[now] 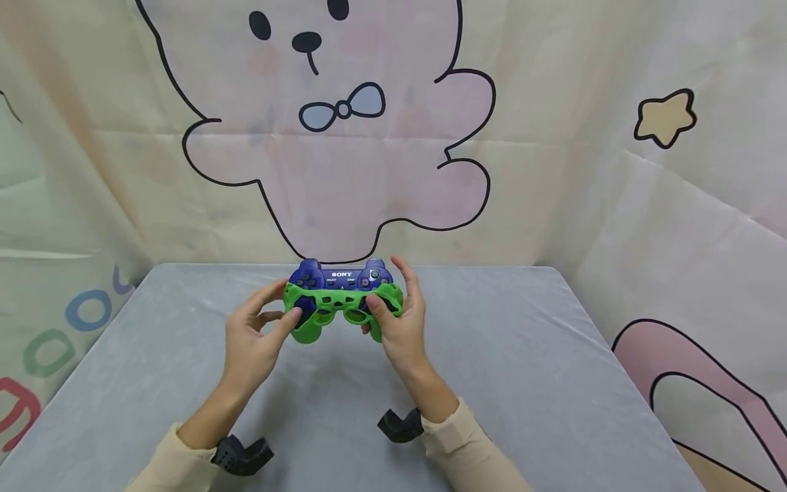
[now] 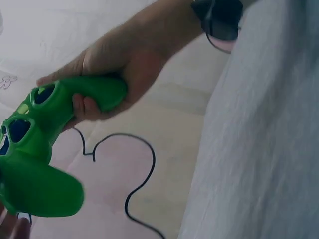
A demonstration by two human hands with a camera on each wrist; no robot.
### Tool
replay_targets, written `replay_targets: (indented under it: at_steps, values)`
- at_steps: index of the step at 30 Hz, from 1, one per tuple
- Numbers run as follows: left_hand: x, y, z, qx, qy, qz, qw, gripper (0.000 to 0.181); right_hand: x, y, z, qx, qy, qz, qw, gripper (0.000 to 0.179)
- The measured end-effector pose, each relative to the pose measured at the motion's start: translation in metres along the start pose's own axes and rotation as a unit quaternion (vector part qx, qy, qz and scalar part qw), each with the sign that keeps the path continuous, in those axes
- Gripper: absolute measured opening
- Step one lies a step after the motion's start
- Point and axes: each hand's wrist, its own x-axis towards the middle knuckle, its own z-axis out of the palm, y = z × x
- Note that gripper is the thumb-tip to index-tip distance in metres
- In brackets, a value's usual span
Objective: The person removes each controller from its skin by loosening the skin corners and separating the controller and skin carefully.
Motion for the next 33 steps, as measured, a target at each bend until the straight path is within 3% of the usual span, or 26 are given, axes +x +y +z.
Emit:
replay_targets:
  at_steps: [4, 6, 11, 16, 20, 24, 26, 29, 31, 33]
  values:
    - [0.001, -0.003, -0.004, 0.046, -0.022, 0.091, 0.9945, 0.042, -0.003, 0.000, 0.002, -0.010, -0.015, 0.008, 0.9998, 0.075]
    - [0.001, -0.004, -0.005, 0.055, -0.037, 0.107, 0.9920, 0.035, -0.004, 0.002, 0.003, -0.018, -0.018, 0.005, 0.9997, 0.076]
    - [0.002, -0.004, -0.006, 0.049, -0.051, 0.083, 0.9940, 0.016, -0.007, 0.006, 0.005, -0.027, -0.013, -0.012, 0.9995, 0.075]
    - [0.003, 0.001, -0.009, -0.018, -0.084, 0.027, 0.9959, 0.002, -0.006, 0.010, 0.006, -0.036, -0.006, -0.024, 0.9990, 0.066]
    - [0.003, 0.007, -0.013, -0.059, -0.139, 0.016, 0.9884, 0.005, -0.003, 0.011, 0.004, -0.041, 0.009, -0.046, 0.9980, 0.064]
    - [0.001, 0.008, -0.014, -0.048, -0.191, 0.034, 0.9799, 0.001, -0.001, 0.009, 0.000, -0.041, 0.008, -0.048, 0.9980, 0.068]
    - [-0.001, 0.006, -0.013, -0.025, -0.195, 0.048, 0.9792, 0.006, 0.000, 0.007, -0.002, -0.035, 0.003, -0.037, 0.9987, 0.070]
    - [-0.002, 0.004, -0.010, 0.000, -0.172, 0.054, 0.9836, 0.031, 0.002, 0.004, -0.004, -0.016, -0.002, -0.015, 0.9998, 0.072]
    - [-0.001, 0.003, -0.008, -0.017, -0.161, 0.035, 0.9862, 0.051, 0.003, 0.001, -0.005, 0.000, -0.006, 0.000, 1.0000, 0.074]
    - [0.002, 0.003, -0.008, -0.065, -0.165, -0.003, 0.9842, 0.065, 0.004, -0.002, -0.005, 0.008, -0.014, 0.009, 0.9998, 0.076]
